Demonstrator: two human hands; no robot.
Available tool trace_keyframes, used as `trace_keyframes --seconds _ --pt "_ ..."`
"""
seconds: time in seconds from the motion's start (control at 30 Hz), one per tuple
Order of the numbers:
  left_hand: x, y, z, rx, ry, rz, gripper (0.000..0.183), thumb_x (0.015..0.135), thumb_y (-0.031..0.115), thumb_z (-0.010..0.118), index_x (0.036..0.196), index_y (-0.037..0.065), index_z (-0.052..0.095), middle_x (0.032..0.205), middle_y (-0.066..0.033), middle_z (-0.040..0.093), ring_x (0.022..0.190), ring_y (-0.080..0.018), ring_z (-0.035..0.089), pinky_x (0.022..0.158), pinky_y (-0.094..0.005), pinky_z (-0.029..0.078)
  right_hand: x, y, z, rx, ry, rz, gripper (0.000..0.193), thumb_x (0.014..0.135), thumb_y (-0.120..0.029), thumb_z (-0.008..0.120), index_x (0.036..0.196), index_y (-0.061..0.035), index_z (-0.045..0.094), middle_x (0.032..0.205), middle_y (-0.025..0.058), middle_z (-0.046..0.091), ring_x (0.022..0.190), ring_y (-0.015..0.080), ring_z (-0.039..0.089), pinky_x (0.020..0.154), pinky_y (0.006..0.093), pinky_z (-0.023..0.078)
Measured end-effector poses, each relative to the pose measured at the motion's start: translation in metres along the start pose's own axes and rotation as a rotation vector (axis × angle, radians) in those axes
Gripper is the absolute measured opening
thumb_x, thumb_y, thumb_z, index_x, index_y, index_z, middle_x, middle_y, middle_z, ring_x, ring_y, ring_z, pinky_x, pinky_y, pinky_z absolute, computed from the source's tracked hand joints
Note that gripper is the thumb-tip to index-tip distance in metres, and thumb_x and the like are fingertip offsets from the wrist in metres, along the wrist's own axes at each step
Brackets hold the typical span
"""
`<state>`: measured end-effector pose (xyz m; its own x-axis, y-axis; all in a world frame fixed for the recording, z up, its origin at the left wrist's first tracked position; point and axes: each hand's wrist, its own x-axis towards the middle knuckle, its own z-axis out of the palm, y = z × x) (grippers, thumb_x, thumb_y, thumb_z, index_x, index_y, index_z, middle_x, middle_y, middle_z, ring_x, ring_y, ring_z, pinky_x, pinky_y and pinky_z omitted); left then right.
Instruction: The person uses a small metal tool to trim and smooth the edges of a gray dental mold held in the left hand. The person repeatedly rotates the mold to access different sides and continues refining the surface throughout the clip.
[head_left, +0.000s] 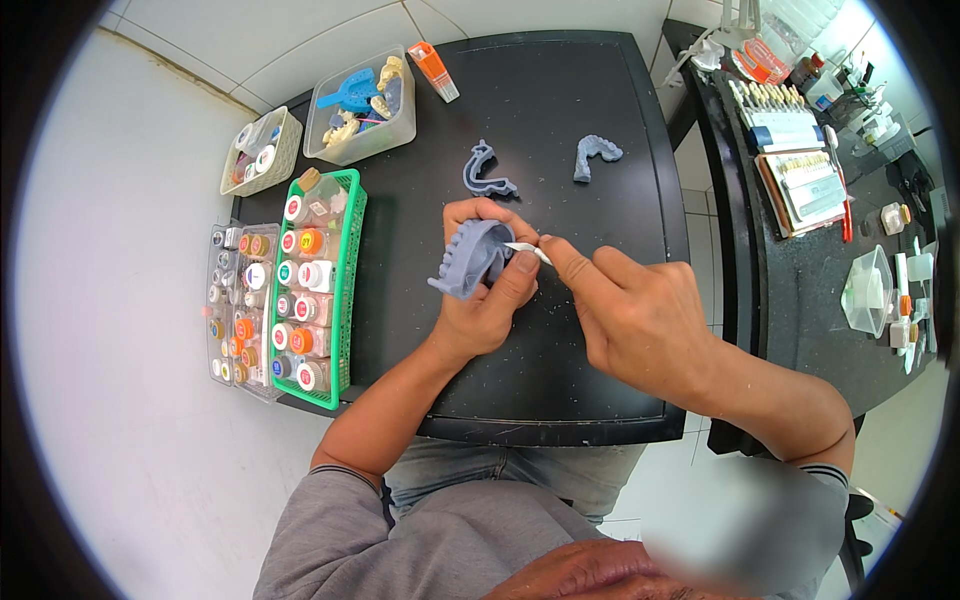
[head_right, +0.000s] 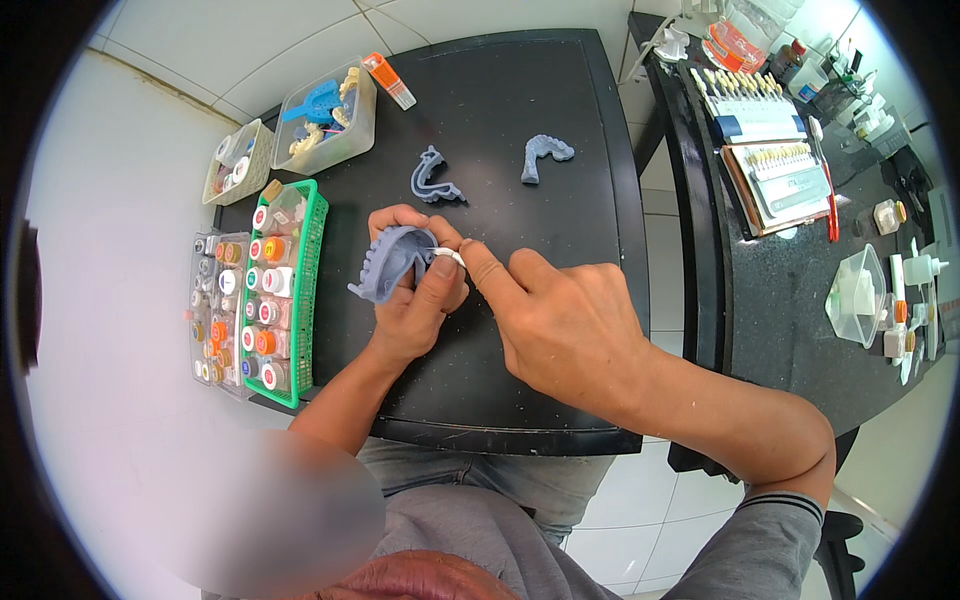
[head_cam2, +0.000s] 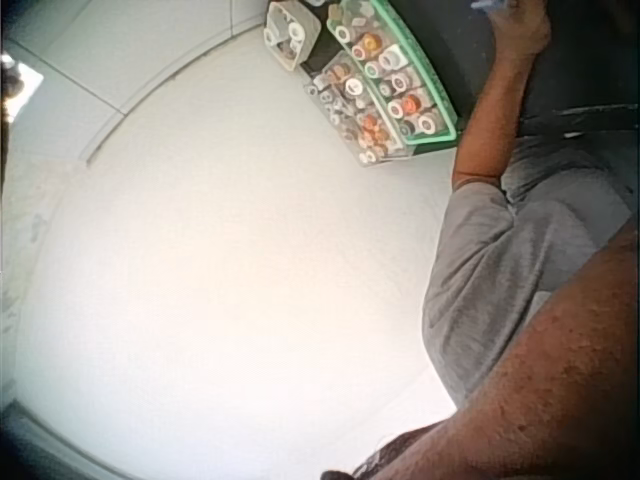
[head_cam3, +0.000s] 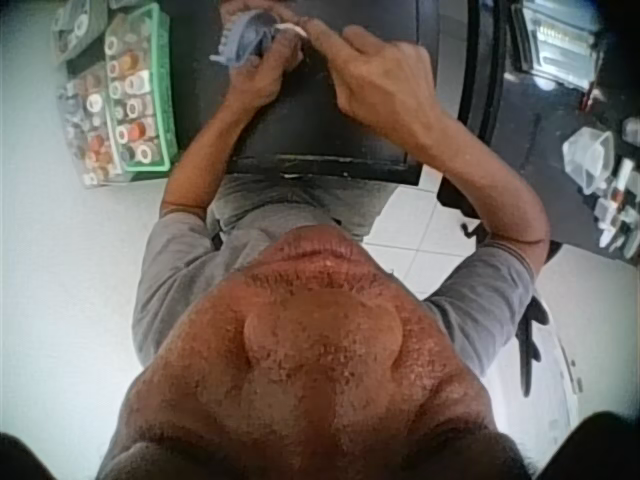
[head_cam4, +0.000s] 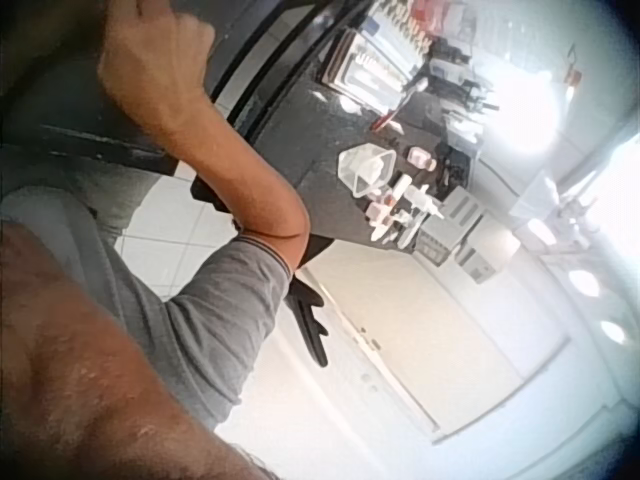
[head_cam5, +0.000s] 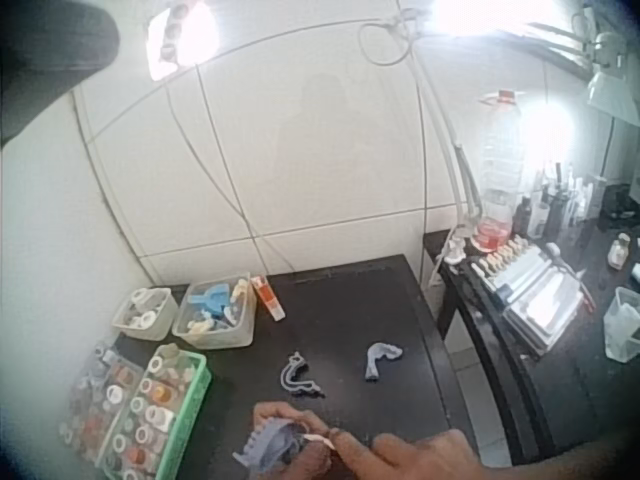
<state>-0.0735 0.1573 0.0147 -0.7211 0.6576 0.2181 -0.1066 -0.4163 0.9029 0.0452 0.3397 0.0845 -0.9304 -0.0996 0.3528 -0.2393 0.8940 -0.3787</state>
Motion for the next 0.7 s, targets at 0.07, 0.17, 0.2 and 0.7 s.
trace_keyframes --seconds 0.07,0.17,0.2,0.7 --pt "0.001 -0.002 -0.003 -0.033 -0.015 0.007 0.050 0.108 0.003 0.068 0.144 0.012 0.034 0.119 -0.0118 0.060 0.078 -0.0068 0.055 0.061 -0.0230 0.045 0.001 -0.003 -0.001 0.021 0.019 0.012 0.058 0.087 0.001 0.076 0.144 -0.0038 0.070 0.078 0.0063 0.060 0.054 0.0262 0.063 0.048 0.0395 0.048" --pt "0.003 -0.006 -0.008 -0.023 -0.045 0.031 0.056 0.106 0.004 0.069 0.147 0.016 0.033 0.118 -0.0114 0.058 0.072 -0.0058 0.050 0.057 -0.0222 0.040 0.000 -0.004 -0.001 0.046 0.015 0.029 0.057 0.086 0.002 0.075 0.143 -0.0046 0.071 0.078 0.0070 0.060 0.055 0.0277 0.063 0.049 0.0407 0.049" --pt "0.005 -0.007 -0.010 0.009 -0.061 0.039 0.060 0.106 0.006 0.070 0.150 0.019 0.031 0.117 -0.0107 0.055 0.067 -0.0049 0.045 0.054 -0.0213 0.036 0.001 -0.003 -0.001 0.052 0.053 0.021 0.053 0.088 0.002 0.075 0.141 -0.0043 0.071 0.079 0.0078 0.062 0.055 0.0280 0.064 0.050 0.0406 0.050" --pt "0.011 -0.001 -0.015 -0.452 -0.170 -0.204 0.078 0.113 0.029 0.067 0.173 0.006 0.022 0.145 -0.0163 0.057 0.077 -0.0098 0.055 0.056 -0.0209 0.047 0.017 0.023 0.004 0.318 0.174 0.097 0.003 0.104 -0.010 0.069 0.106 -0.0070 0.069 0.080 0.0139 0.069 0.066 0.0380 0.070 0.057 0.0458 0.051"
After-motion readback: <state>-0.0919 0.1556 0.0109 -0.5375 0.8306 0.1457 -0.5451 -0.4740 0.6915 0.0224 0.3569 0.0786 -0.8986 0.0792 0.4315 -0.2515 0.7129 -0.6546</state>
